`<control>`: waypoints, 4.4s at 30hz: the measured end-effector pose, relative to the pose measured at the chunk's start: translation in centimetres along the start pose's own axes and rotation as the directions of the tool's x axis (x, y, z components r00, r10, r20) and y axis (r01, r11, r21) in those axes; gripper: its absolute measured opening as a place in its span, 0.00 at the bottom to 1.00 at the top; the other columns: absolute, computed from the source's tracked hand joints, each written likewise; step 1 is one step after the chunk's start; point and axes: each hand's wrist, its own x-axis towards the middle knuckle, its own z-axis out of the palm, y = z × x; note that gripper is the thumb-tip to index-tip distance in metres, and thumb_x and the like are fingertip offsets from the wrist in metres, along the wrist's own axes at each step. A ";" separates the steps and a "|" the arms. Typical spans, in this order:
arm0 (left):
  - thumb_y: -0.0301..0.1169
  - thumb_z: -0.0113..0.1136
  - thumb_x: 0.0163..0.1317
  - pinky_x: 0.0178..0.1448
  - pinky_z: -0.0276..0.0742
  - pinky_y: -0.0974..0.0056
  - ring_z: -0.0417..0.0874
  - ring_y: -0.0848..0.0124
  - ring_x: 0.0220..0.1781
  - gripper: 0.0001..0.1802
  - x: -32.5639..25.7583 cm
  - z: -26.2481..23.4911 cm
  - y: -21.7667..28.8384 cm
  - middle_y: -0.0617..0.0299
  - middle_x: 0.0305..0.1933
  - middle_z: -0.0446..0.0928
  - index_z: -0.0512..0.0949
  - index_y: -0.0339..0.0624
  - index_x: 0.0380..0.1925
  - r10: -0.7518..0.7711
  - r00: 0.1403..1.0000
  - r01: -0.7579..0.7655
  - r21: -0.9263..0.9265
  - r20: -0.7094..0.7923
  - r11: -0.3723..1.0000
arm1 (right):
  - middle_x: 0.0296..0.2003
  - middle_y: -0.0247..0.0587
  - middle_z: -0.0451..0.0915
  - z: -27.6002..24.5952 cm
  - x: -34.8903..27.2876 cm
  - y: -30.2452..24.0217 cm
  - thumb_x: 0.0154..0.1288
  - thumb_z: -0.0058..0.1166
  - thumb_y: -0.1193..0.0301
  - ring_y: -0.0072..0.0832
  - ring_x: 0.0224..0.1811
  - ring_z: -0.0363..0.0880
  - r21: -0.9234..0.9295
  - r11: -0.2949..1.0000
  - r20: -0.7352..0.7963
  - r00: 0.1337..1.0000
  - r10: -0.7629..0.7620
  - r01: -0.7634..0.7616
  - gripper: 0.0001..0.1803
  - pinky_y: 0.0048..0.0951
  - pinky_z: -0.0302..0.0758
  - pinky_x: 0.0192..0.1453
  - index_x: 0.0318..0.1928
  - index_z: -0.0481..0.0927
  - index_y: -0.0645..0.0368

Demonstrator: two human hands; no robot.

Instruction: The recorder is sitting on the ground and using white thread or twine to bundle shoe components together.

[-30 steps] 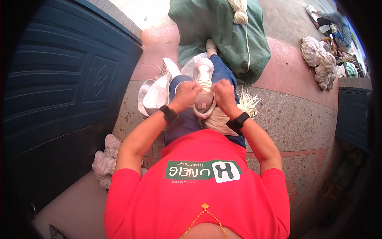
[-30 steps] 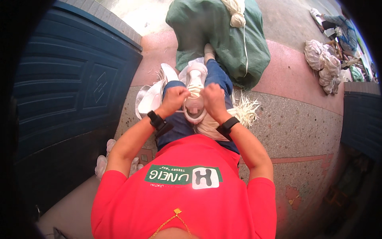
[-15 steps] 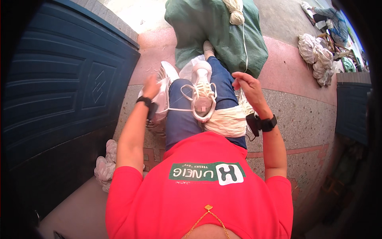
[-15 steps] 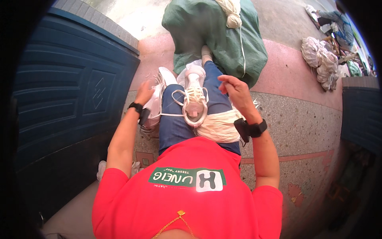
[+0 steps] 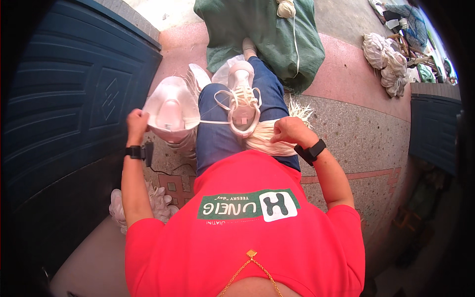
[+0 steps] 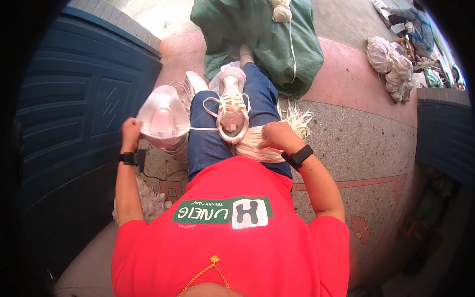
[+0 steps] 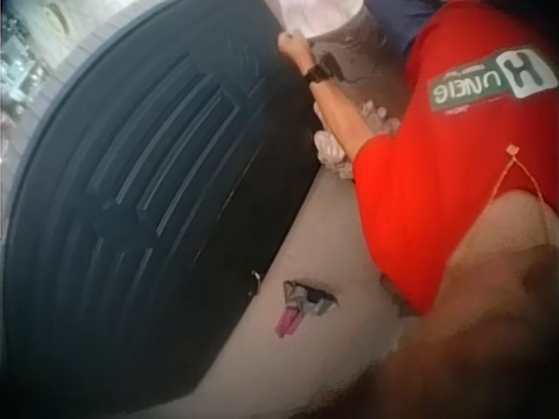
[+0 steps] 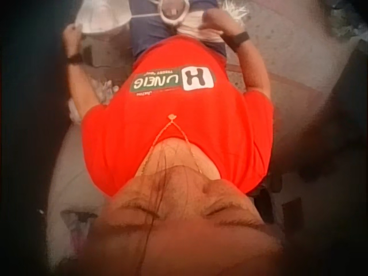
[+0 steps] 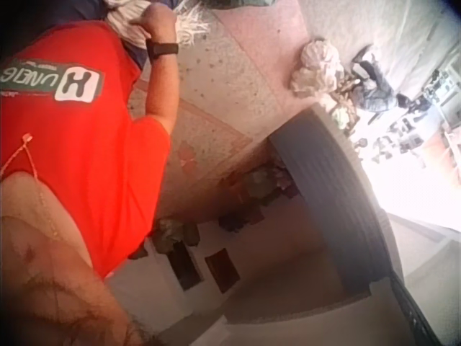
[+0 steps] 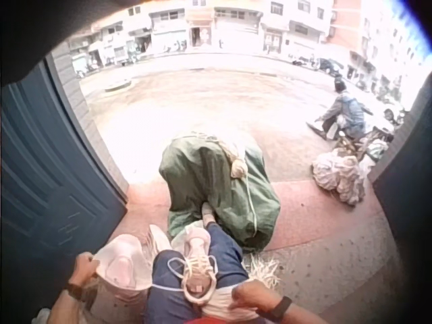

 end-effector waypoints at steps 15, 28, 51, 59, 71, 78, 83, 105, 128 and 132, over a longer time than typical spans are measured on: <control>0.34 0.69 0.58 0.31 0.76 0.56 0.81 0.56 0.27 0.13 -15.5 8.0 18.8 0.50 0.27 0.77 0.76 0.38 0.27 0.759 0.590 -0.806 0.140 0.276 0.576 | 0.29 0.27 0.73 -6.3 -1.6 -7.4 0.77 0.51 0.64 0.14 0.27 0.70 0.946 0.019 -0.321 0.931 0.173 0.323 0.09 0.20 0.69 0.29 0.46 0.76 0.54; 0.36 0.53 0.74 0.54 0.75 0.68 0.79 0.76 0.46 0.16 -8.3 9.3 -0.3 0.65 0.43 0.81 0.77 0.34 0.50 0.260 0.926 -0.023 -0.648 0.272 0.761 | 0.21 0.19 0.70 -2.9 5.7 -14.0 0.70 0.59 0.63 0.09 0.15 0.59 0.988 0.142 -0.052 0.998 -0.023 0.055 0.08 0.19 0.50 0.17 0.37 0.80 0.53; 0.36 0.73 0.51 0.57 0.77 0.53 0.78 0.50 0.52 0.32 -16.4 12.4 15.0 0.55 0.61 0.75 0.76 0.47 0.58 0.707 0.469 -0.839 0.017 0.530 0.544 | 0.53 0.38 0.81 -6.4 5.7 -1.7 0.75 0.54 0.68 0.26 0.53 0.81 0.956 -0.154 -0.270 0.955 -0.122 0.250 0.20 0.32 0.78 0.59 0.62 0.72 0.62; 0.32 0.70 0.54 0.46 0.75 0.50 0.78 0.48 0.40 0.16 -18.9 13.2 14.5 0.52 0.39 0.81 0.80 0.40 0.42 0.750 0.612 -0.787 0.289 0.250 0.546 | 0.45 0.33 0.82 -6.4 4.3 -1.6 0.75 0.54 0.64 0.14 0.28 0.73 0.952 -0.192 -0.246 0.969 -0.020 0.238 0.16 0.21 0.74 0.30 0.57 0.76 0.59; 0.31 0.69 0.55 0.48 0.72 0.51 0.76 0.46 0.40 0.13 -18.5 13.1 15.3 0.53 0.41 0.81 0.80 0.43 0.40 0.634 0.557 -0.809 0.176 0.536 0.562 | 0.40 0.37 0.78 9.8 6.4 -2.0 0.73 0.46 0.64 0.21 0.22 0.62 0.856 -0.487 0.313 0.923 0.224 -0.172 0.13 0.33 0.74 0.29 0.49 0.75 0.57; 0.31 0.67 0.56 0.46 0.76 0.52 0.77 0.50 0.40 0.14 -17.5 16.9 11.8 0.57 0.44 0.79 0.79 0.47 0.43 0.636 0.516 -0.856 0.316 0.574 0.409 | 0.51 0.42 0.77 8.6 5.2 -0.5 0.73 0.45 0.64 0.20 0.21 0.62 0.828 -0.552 0.237 0.952 0.192 -0.095 0.18 0.33 0.77 0.33 0.58 0.71 0.59; 0.31 0.60 0.62 0.37 0.80 0.54 0.78 0.53 0.40 0.08 -17.4 18.9 11.8 0.58 0.42 0.76 0.79 0.48 0.42 0.685 0.492 -0.852 0.457 0.537 0.254 | 0.44 0.38 0.80 7.1 4.4 -0.1 0.73 0.48 0.61 0.21 0.21 0.64 0.933 -0.355 0.061 0.954 0.293 0.050 0.13 0.35 0.78 0.32 0.47 0.76 0.55; 0.32 0.58 0.61 0.29 0.84 0.57 0.83 0.57 0.38 0.05 -17.6 21.9 11.7 0.55 0.40 0.76 0.82 0.47 0.33 0.603 0.508 -0.824 0.550 0.615 0.134 | 0.25 0.38 0.82 -12.8 -2.5 -4.4 0.72 0.53 0.66 0.26 0.26 0.79 0.365 0.753 -0.911 0.375 0.169 0.547 0.11 0.31 0.75 0.32 0.42 0.85 0.58; 0.38 0.59 0.63 0.43 0.79 0.42 0.84 0.38 0.36 0.17 -10.7 20.9 11.6 0.34 0.29 0.80 0.74 0.30 0.35 0.544 0.756 -0.647 0.289 0.364 0.706 | 0.32 0.48 0.82 6.2 5.8 -4.2 0.63 0.58 0.66 0.47 0.34 0.85 0.027 0.999 -0.662 0.749 0.037 -0.025 0.08 0.46 0.80 0.37 0.37 0.79 0.57; 0.35 0.57 0.61 0.46 0.79 0.40 0.84 0.37 0.39 0.15 -10.8 20.9 12.8 0.32 0.33 0.81 0.75 0.30 0.37 0.501 0.755 -0.634 0.279 0.423 0.721 | 0.37 0.49 0.83 5.9 5.9 -3.7 0.66 0.57 0.66 0.49 0.37 0.84 0.142 0.989 -0.658 0.749 0.075 0.026 0.11 0.45 0.80 0.41 0.45 0.80 0.58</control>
